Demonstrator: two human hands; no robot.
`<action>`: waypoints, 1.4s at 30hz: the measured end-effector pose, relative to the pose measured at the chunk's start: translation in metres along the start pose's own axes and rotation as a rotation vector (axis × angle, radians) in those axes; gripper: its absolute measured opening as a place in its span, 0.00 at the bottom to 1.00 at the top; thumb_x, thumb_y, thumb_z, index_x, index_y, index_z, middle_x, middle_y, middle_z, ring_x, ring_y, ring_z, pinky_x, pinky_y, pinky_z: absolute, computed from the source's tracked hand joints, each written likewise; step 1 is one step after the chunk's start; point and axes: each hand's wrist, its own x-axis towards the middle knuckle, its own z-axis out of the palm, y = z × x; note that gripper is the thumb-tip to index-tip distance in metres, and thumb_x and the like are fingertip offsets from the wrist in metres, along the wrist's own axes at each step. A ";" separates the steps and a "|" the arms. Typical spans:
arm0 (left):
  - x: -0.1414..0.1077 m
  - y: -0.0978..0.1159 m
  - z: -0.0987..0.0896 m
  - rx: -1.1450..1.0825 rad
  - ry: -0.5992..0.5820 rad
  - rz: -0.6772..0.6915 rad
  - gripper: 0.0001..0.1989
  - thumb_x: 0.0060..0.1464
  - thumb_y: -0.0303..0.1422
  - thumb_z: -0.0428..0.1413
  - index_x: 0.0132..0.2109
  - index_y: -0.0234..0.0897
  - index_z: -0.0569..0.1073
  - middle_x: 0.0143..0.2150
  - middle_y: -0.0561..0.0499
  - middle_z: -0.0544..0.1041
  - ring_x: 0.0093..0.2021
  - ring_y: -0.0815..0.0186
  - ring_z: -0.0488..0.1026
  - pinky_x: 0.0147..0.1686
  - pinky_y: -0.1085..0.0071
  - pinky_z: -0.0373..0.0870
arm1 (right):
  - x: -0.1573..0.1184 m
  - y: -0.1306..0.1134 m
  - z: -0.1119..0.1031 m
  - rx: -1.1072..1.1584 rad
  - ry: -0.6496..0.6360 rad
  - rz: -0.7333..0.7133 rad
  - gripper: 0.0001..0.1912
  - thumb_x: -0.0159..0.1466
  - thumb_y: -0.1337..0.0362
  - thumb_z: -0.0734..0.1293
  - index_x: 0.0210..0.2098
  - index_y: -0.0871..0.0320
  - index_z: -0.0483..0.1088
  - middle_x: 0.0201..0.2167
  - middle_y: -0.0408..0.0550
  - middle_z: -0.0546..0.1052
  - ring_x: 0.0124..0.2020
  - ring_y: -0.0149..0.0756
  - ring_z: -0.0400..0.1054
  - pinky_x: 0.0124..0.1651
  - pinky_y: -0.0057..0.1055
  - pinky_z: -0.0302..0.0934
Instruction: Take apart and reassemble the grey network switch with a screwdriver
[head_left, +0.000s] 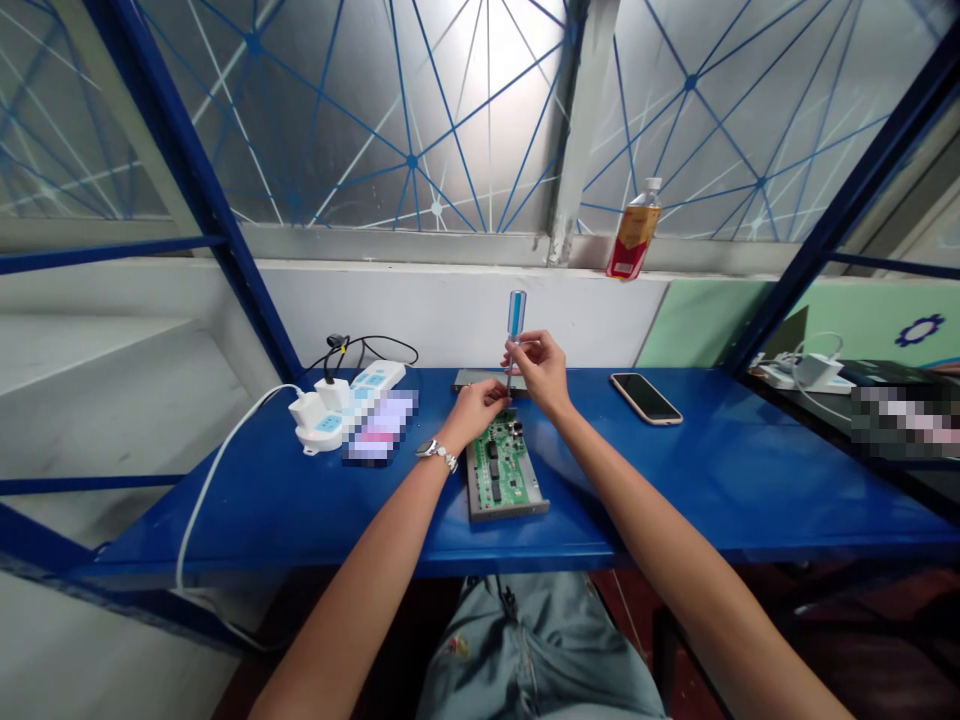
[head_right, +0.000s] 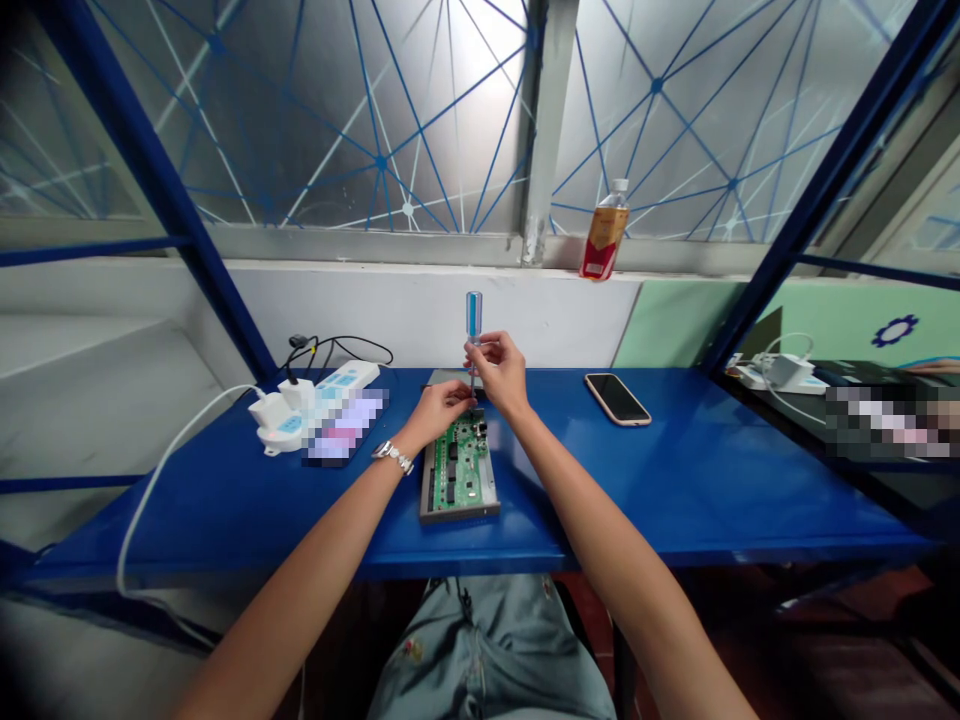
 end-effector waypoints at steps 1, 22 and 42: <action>0.000 0.000 0.000 -0.011 0.000 -0.008 0.07 0.56 0.35 0.61 0.38 0.35 0.76 0.37 0.46 0.83 0.39 0.60 0.81 0.44 0.66 0.77 | -0.001 0.000 0.000 -0.006 -0.007 -0.013 0.25 0.58 0.43 0.74 0.41 0.54 0.66 0.28 0.41 0.78 0.31 0.35 0.77 0.32 0.30 0.71; -0.001 0.006 0.000 0.106 -0.056 0.008 0.10 0.59 0.35 0.58 0.40 0.36 0.83 0.40 0.45 0.85 0.41 0.58 0.82 0.43 0.67 0.74 | -0.009 -0.005 0.000 -0.346 0.108 -0.159 0.22 0.59 0.47 0.74 0.37 0.52 0.62 0.27 0.40 0.74 0.30 0.35 0.73 0.37 0.32 0.66; 0.002 0.002 0.004 0.039 -0.061 0.059 0.10 0.62 0.32 0.57 0.44 0.35 0.82 0.43 0.44 0.85 0.44 0.57 0.82 0.47 0.64 0.76 | -0.001 -0.003 -0.005 -0.573 -0.015 -0.178 0.22 0.67 0.42 0.65 0.30 0.53 0.65 0.30 0.46 0.79 0.31 0.38 0.75 0.29 0.30 0.61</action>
